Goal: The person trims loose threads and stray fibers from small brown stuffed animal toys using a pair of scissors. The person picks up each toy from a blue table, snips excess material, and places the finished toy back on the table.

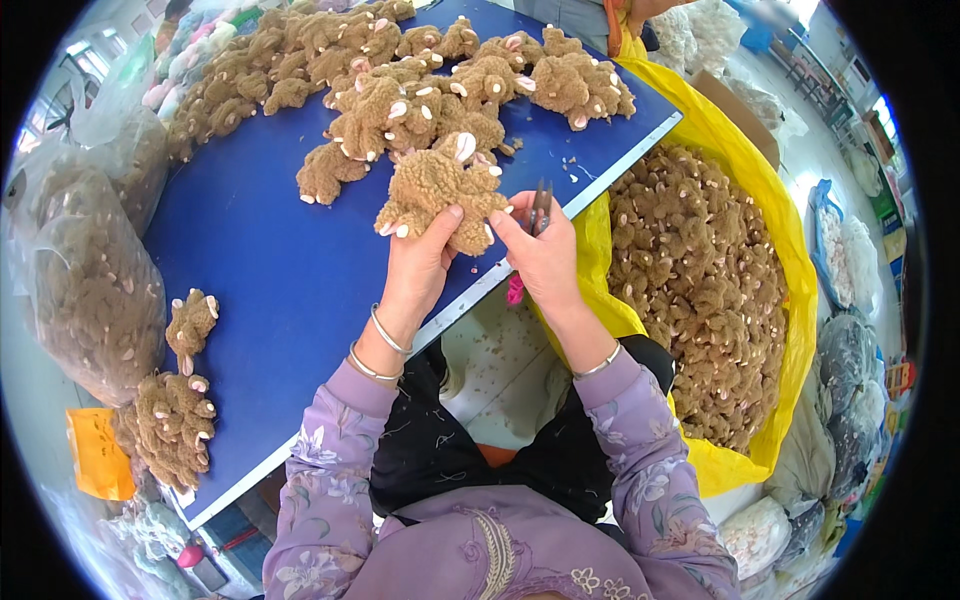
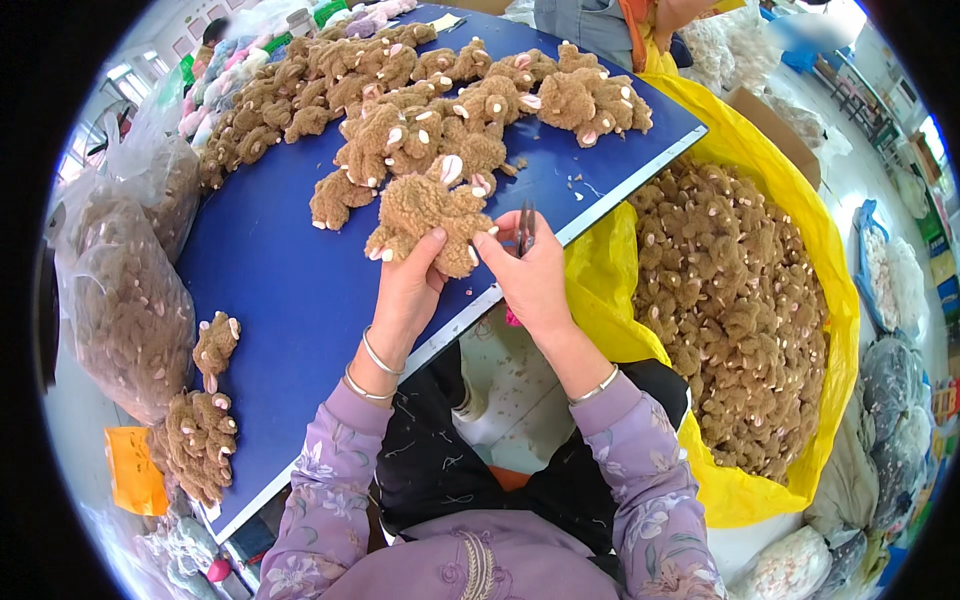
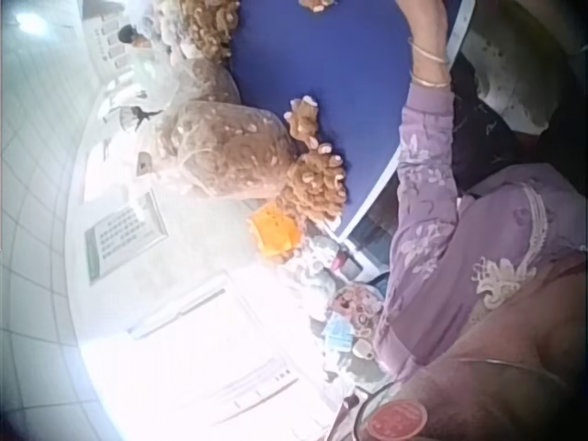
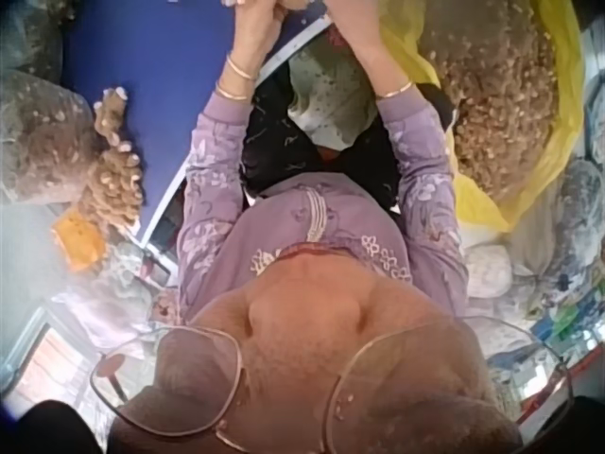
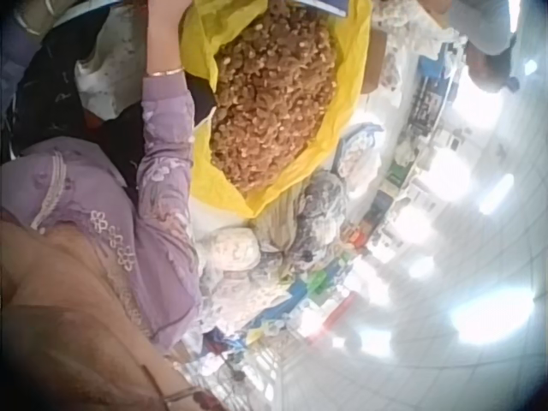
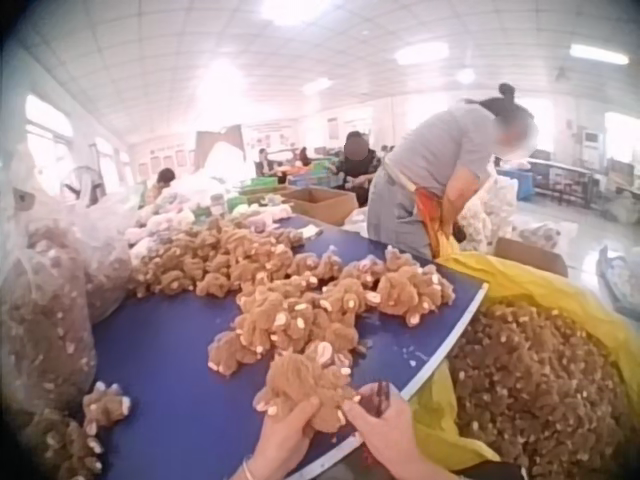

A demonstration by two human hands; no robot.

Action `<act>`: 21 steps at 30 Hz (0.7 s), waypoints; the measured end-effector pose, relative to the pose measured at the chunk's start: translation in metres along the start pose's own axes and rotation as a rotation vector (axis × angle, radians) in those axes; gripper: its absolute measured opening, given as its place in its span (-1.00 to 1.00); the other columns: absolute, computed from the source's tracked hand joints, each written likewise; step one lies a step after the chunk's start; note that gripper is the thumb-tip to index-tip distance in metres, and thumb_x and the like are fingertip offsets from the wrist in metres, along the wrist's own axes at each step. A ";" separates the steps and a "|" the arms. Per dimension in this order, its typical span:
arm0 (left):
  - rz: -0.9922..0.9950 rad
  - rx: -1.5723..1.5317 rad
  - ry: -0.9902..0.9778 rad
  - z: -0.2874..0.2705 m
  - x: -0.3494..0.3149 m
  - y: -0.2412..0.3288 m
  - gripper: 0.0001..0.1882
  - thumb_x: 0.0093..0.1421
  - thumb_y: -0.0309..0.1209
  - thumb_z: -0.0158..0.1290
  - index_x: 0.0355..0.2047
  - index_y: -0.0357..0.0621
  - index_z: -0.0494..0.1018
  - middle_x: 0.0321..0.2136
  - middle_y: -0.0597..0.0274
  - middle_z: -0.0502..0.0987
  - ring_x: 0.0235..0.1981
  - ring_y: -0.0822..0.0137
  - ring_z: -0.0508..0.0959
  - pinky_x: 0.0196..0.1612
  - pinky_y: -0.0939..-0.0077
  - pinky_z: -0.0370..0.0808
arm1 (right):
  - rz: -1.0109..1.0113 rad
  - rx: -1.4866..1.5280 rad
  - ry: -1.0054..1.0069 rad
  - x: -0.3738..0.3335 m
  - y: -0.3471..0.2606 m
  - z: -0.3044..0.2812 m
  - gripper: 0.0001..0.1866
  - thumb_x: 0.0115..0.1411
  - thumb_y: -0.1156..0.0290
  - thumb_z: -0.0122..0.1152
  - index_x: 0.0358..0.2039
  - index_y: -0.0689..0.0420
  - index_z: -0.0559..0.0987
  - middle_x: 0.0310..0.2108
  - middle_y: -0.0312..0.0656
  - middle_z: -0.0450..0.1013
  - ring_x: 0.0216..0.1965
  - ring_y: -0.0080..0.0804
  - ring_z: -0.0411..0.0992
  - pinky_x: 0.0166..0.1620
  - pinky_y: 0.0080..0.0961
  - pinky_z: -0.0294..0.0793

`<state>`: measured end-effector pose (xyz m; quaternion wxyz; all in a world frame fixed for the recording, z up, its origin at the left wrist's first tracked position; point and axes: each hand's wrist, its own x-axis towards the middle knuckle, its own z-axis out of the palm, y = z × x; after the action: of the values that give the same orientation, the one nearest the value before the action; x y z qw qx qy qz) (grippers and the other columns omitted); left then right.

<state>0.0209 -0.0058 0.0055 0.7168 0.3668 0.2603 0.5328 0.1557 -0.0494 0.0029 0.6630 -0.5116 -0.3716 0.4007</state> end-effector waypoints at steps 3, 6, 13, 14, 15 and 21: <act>-0.069 0.100 0.015 -0.007 0.001 0.001 -0.66 0.24 -0.37 0.07 -0.01 -0.20 0.33 -0.23 0.22 0.52 -0.33 0.43 0.55 -0.40 0.58 0.52 | -0.098 -0.057 -0.006 -0.002 -0.003 0.003 -0.80 0.08 0.49 0.31 -0.32 0.18 0.45 -0.47 -0.43 0.38 -0.57 -0.77 0.21 -0.49 -0.75 0.24; -0.147 0.197 0.010 -0.010 0.002 0.001 -0.71 0.27 -0.30 0.04 -0.06 -0.13 0.36 -0.36 0.33 0.51 -0.49 0.52 0.48 -0.57 0.66 0.35 | -0.176 -0.185 -0.020 0.000 -0.007 0.000 -0.80 0.08 0.50 0.31 -0.31 0.17 0.46 -0.49 -0.47 0.36 -0.58 -0.82 0.17 -0.53 -0.80 0.17; -0.175 0.144 0.038 -0.006 0.000 0.001 -0.83 0.27 -0.34 0.03 -0.25 -0.20 0.40 -0.53 0.28 0.49 -0.67 0.52 0.41 -0.68 0.66 0.30 | -0.195 -0.340 -0.051 -0.003 -0.014 -0.002 -0.83 0.04 0.47 0.32 -0.43 0.20 0.48 -0.56 -0.44 0.38 -0.61 -0.79 0.15 -0.54 -0.74 0.20; -0.159 0.147 0.055 -0.010 0.003 0.001 -0.84 0.27 -0.36 0.03 -0.27 -0.20 0.39 -0.53 0.28 0.48 -0.67 0.52 0.41 -0.68 0.66 0.30 | -0.218 -0.368 -0.103 -0.004 -0.017 -0.004 -0.84 0.04 0.47 0.32 -0.43 0.20 0.48 -0.56 -0.43 0.38 -0.61 -0.78 0.15 -0.53 -0.73 0.21; -0.144 0.148 0.072 -0.015 0.007 0.002 -0.86 0.28 -0.38 0.02 -0.28 -0.21 0.39 -0.54 0.28 0.48 -0.67 0.52 0.40 -0.68 0.66 0.29 | -0.242 -0.398 -0.156 -0.006 -0.024 -0.006 -0.84 0.04 0.47 0.32 -0.44 0.20 0.48 -0.57 -0.43 0.38 -0.61 -0.78 0.15 -0.53 -0.73 0.21; 0.003 0.124 0.126 -0.012 0.012 -0.004 -0.89 0.28 -0.43 0.03 -0.26 -0.19 0.39 -0.48 0.30 0.48 -0.61 0.54 0.41 -0.65 0.66 0.28 | -0.169 -0.283 -0.057 -0.005 -0.012 -0.002 -0.81 0.08 0.41 0.31 -0.45 0.21 0.48 -0.59 -0.42 0.37 -0.60 -0.76 0.19 -0.52 -0.72 0.24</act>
<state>0.0172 0.0085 -0.0047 0.6742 0.3768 0.3368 0.5385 0.1570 -0.0564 0.0142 0.6046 -0.5553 -0.4848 0.3017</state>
